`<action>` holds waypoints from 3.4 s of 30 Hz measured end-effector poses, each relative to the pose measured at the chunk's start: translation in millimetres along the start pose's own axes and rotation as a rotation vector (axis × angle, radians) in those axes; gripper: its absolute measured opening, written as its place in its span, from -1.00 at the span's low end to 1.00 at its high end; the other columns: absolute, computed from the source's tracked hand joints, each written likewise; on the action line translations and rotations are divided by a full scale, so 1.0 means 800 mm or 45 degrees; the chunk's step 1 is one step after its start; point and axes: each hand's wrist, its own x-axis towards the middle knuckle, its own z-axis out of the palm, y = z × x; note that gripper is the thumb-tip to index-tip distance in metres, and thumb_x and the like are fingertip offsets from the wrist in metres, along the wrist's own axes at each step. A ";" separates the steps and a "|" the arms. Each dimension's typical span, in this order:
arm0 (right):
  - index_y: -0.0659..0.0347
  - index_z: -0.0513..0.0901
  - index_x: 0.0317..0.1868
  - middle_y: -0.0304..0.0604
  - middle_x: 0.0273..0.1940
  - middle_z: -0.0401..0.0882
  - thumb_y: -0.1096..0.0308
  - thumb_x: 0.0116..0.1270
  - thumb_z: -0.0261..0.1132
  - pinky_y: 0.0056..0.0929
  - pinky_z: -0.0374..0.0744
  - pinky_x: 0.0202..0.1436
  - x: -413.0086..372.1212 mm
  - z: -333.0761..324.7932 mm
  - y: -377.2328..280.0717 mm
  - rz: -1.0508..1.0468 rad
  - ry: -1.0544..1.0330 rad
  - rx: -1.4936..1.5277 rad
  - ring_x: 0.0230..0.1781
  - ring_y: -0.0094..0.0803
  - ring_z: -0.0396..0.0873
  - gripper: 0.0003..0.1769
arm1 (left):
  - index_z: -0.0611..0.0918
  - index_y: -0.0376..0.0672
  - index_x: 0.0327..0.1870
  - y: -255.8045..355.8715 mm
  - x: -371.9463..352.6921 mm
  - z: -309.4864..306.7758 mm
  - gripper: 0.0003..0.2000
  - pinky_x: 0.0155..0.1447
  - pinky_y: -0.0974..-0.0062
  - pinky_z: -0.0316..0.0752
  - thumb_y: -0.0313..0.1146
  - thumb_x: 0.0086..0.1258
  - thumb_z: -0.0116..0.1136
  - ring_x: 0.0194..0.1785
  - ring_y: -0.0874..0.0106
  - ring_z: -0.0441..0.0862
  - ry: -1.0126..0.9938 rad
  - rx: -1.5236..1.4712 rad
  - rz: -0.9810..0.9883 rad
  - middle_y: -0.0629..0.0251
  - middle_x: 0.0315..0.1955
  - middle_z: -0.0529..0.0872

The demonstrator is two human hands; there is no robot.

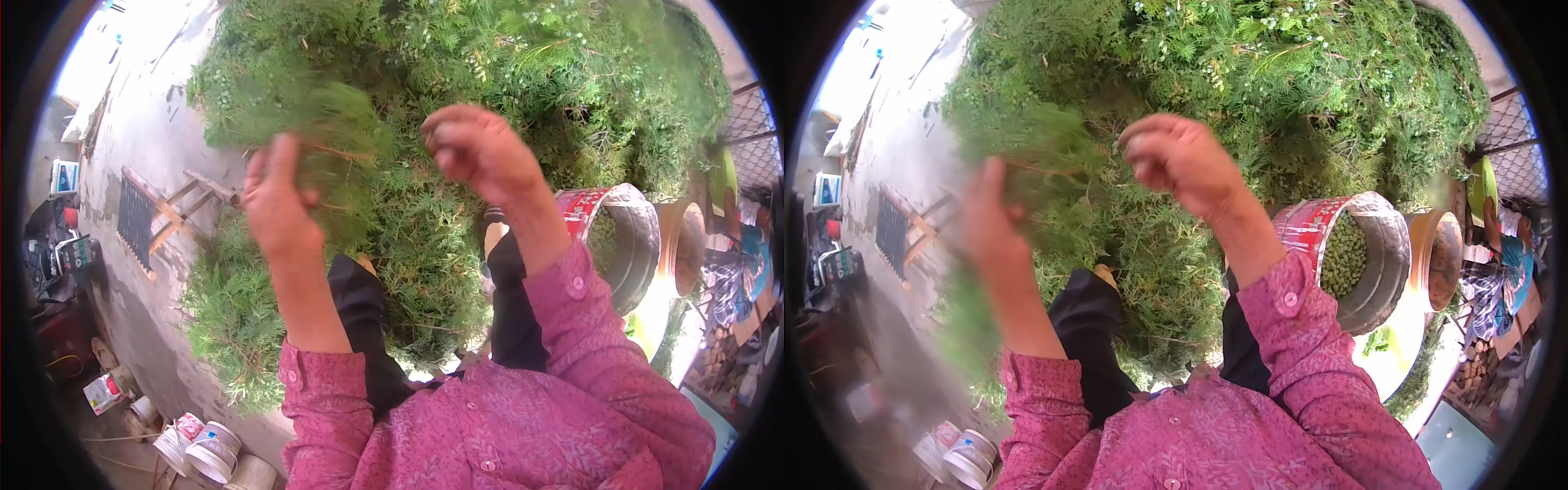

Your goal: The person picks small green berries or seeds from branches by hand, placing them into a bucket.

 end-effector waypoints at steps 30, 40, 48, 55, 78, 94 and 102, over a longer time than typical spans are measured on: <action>0.26 0.55 0.02 0.05 0.00 0.54 0.18 0.04 0.23 -0.34 0.46 0.12 -0.141 -0.167 -0.011 0.276 0.775 -2.049 -0.02 -0.15 0.55 -0.48 | 0.57 -0.26 -0.03 -0.006 -0.012 -0.065 -0.54 0.04 0.30 0.42 -0.20 0.06 0.27 -0.02 0.12 0.54 -1.031 1.446 0.539 -0.01 -0.14 0.61; 0.21 0.51 0.09 -0.01 0.01 0.55 0.10 0.08 0.26 -0.35 0.46 0.09 0.084 -0.175 0.212 0.692 0.403 -1.414 -0.01 -0.21 0.53 -0.42 | 0.57 -0.25 -0.09 -0.002 0.008 -0.077 -0.60 -0.06 0.26 0.45 -0.25 0.06 0.28 -0.12 0.10 0.56 -0.971 1.479 0.454 0.05 -0.23 0.61; 0.16 0.46 0.16 -0.04 0.16 0.42 0.18 0.12 0.26 -0.24 0.41 0.13 0.108 -0.176 0.276 0.698 0.731 -1.100 0.16 -0.18 0.40 -0.43 | 0.57 -0.25 -0.12 -0.004 0.017 -0.080 -0.63 -0.12 0.24 0.45 -0.27 0.05 0.28 -0.17 0.09 0.56 -0.988 1.469 0.461 0.05 -0.29 0.60; 0.23 0.62 -0.05 -0.09 -0.10 0.63 0.26 0.09 0.26 -0.48 0.47 0.01 0.056 -0.174 0.238 0.314 0.956 -1.246 -0.08 -0.37 0.58 -0.60 | 0.57 -0.25 -0.12 0.000 0.012 -0.091 -0.62 -0.11 0.25 0.46 -0.27 0.05 0.29 -0.17 0.09 0.56 -0.949 1.412 0.508 0.05 -0.28 0.61; 0.27 0.55 -0.35 -0.23 -0.34 0.49 0.28 0.23 0.24 -0.40 0.40 -0.02 -0.050 0.017 0.049 -0.232 0.134 0.420 -0.26 -0.43 0.43 -0.80 | 0.22 -0.13 0.32 -0.003 -0.021 -0.049 -0.16 0.29 0.38 0.25 -0.50 -0.13 0.34 0.26 0.19 0.32 -1.260 0.735 0.547 0.07 0.21 0.35; 0.24 0.51 -0.12 -0.22 -0.35 0.55 0.45 0.21 0.22 -0.38 0.53 -0.25 -0.037 -0.006 0.014 -0.096 -0.291 0.594 -0.35 -0.39 0.52 -0.78 | 0.53 -0.32 -0.03 -0.031 -0.036 0.013 -0.75 -0.26 0.64 0.45 -0.49 0.28 0.08 -0.37 0.55 0.57 -1.182 0.699 0.075 0.26 -0.38 0.68; 0.27 0.54 -0.17 -0.28 -0.37 0.54 0.50 0.14 0.27 -0.54 0.55 -0.35 -0.049 -0.019 -0.014 -0.108 -0.109 0.238 -0.45 -0.59 0.50 -0.78 | 0.51 -0.13 -0.12 -0.026 -0.025 0.031 -0.82 -0.38 0.54 0.46 -0.28 0.34 0.08 -0.40 0.53 0.56 -0.818 -0.132 -0.573 0.25 -0.35 0.68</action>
